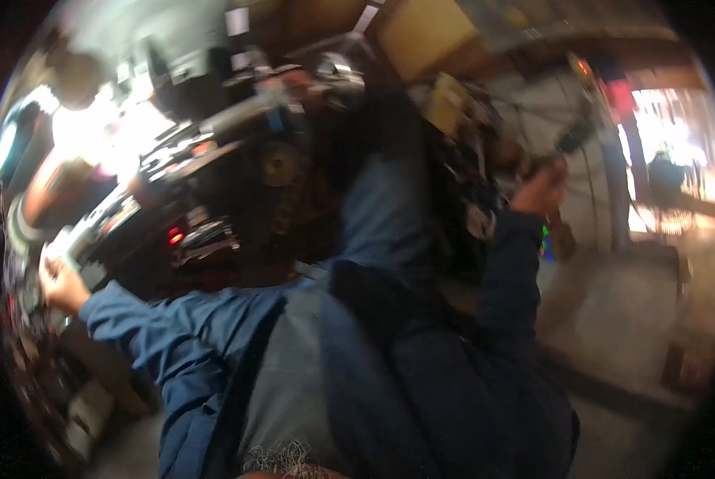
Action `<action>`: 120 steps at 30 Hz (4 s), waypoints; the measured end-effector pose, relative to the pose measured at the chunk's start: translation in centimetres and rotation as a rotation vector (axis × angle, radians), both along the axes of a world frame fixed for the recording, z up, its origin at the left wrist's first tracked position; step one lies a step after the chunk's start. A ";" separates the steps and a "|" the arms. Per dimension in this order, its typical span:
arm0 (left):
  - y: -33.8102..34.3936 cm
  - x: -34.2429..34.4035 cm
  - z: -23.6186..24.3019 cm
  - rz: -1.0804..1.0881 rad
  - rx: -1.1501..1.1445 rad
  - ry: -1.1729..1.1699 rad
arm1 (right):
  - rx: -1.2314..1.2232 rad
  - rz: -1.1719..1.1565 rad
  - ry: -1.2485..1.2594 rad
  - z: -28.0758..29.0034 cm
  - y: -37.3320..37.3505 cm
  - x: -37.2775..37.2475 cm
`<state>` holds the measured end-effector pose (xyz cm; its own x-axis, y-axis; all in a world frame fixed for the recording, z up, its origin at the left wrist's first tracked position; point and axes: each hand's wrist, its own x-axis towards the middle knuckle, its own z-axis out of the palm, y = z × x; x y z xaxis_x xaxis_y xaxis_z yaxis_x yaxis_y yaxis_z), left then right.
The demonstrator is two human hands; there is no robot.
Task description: The person measures a metal component with calipers, operates a lathe machine to grind the part, and later examines another small mechanical component by hand.
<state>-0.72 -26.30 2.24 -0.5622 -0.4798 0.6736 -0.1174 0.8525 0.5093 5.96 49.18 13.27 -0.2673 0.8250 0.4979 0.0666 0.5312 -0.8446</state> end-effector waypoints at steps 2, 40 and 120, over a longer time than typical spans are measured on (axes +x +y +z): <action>-1.5 -0.6 -1.0 0.107 -0.001 -0.142 | -0.204 0.253 -0.148 -0.2 6.8 2.4; -2.4 -5.8 1.3 -0.347 0.300 -0.366 | 0.531 -0.375 -1.770 -25.3 23.6 17.8; 2.7 -5.9 5.9 -0.172 0.356 -0.403 | 0.637 0.750 -0.211 -7.9 -14.7 -19.2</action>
<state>-6.63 -23.61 8.18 -0.8315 -0.5172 0.2030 -0.2369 0.6605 0.7125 -13.28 34.52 5.33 -0.7420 0.0043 0.6704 -0.3550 0.8458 -0.3983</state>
